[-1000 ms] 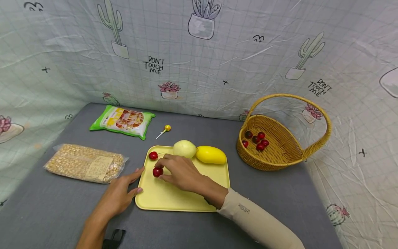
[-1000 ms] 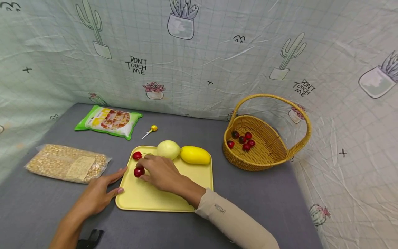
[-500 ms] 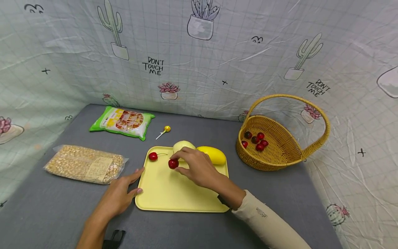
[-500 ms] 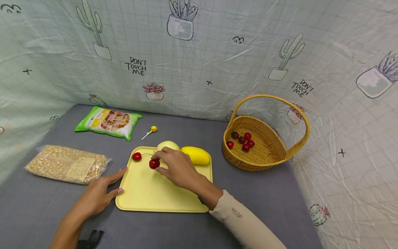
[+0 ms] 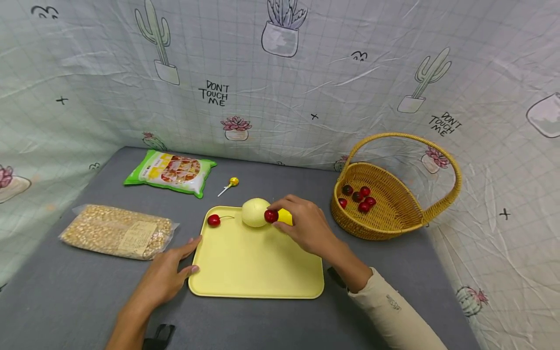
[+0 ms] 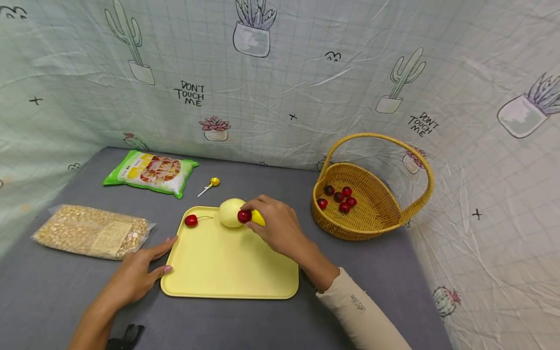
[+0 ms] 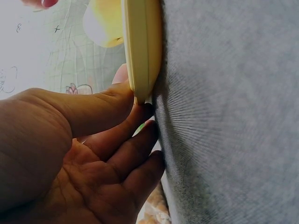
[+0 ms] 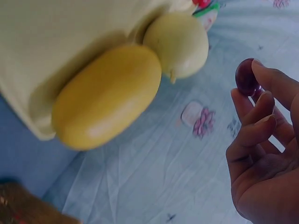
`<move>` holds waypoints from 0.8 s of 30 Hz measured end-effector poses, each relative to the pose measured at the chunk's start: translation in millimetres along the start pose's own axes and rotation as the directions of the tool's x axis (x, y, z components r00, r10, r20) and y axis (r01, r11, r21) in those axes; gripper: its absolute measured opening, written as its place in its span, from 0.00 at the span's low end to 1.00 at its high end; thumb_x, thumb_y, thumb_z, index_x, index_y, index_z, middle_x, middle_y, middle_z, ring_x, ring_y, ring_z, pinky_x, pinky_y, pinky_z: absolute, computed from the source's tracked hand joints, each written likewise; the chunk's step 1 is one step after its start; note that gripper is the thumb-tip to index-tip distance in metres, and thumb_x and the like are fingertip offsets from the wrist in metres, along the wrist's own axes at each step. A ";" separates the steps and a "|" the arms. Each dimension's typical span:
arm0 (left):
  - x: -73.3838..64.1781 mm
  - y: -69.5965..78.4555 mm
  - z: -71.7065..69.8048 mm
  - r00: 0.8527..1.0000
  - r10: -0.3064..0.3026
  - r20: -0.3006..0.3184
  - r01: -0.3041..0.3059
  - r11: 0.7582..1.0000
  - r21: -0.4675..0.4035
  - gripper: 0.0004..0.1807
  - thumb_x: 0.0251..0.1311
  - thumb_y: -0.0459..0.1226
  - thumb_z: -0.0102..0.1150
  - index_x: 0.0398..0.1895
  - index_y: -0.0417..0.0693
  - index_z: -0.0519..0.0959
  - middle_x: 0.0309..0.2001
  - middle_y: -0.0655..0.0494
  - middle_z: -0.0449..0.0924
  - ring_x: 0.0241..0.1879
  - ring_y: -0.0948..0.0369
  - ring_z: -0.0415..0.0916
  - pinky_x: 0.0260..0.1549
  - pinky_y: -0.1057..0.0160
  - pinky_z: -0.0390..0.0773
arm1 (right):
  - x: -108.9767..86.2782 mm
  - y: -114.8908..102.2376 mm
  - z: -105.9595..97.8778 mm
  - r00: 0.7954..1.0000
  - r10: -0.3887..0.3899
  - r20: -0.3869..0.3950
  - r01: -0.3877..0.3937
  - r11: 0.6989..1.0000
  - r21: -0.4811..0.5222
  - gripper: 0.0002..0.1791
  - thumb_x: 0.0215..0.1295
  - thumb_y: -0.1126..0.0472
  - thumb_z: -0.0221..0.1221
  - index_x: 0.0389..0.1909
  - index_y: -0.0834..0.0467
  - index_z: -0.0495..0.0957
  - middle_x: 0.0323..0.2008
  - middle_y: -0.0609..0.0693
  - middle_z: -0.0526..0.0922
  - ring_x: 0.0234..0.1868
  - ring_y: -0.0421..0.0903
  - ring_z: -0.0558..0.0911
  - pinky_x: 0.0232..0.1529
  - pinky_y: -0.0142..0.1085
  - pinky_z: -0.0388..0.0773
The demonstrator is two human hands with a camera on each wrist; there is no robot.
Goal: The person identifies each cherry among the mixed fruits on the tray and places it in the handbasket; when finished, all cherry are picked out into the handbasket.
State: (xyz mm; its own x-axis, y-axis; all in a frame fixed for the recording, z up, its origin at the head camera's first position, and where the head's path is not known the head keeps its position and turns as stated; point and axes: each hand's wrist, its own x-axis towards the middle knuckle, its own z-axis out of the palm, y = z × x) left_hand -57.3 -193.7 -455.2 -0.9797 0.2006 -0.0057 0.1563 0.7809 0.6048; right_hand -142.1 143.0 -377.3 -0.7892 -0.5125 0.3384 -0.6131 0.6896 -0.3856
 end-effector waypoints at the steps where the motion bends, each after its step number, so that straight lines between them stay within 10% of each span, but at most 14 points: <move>1: 0.3 -0.3 0.0 1.000 0.002 -0.001 -0.002 1.000 0.003 0.42 0.62 0.33 0.74 0.80 0.46 0.68 0.71 0.31 0.73 0.69 0.31 0.73 0.62 0.29 0.76 | -0.8 2.5 -3.0 1.000 0.005 -0.008 -0.005 1.000 0.001 0.18 0.63 0.60 0.77 0.54 0.47 0.88 0.49 0.43 0.88 0.28 0.37 0.74 0.29 0.30 0.71; 24: 1.7 -1.7 -0.2 1.000 -0.016 0.016 0.016 1.000 0.011 0.42 0.63 0.34 0.73 0.81 0.48 0.67 0.72 0.32 0.72 0.70 0.31 0.71 0.62 0.28 0.75 | -27.1 70.8 -54.7 0.975 0.131 -0.179 -0.141 0.989 -0.043 0.20 0.60 0.61 0.78 0.53 0.53 0.89 0.45 0.51 0.89 0.22 0.41 0.70 0.24 0.32 0.69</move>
State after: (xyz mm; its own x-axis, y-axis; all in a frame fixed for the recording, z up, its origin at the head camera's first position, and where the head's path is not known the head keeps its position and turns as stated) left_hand -59.2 -194.8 -456.1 -0.9799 0.1974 -0.0288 0.1418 0.7906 0.5957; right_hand -162.2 233.7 -366.8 -0.8435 -0.3181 0.4327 -0.4939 0.7759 -0.3924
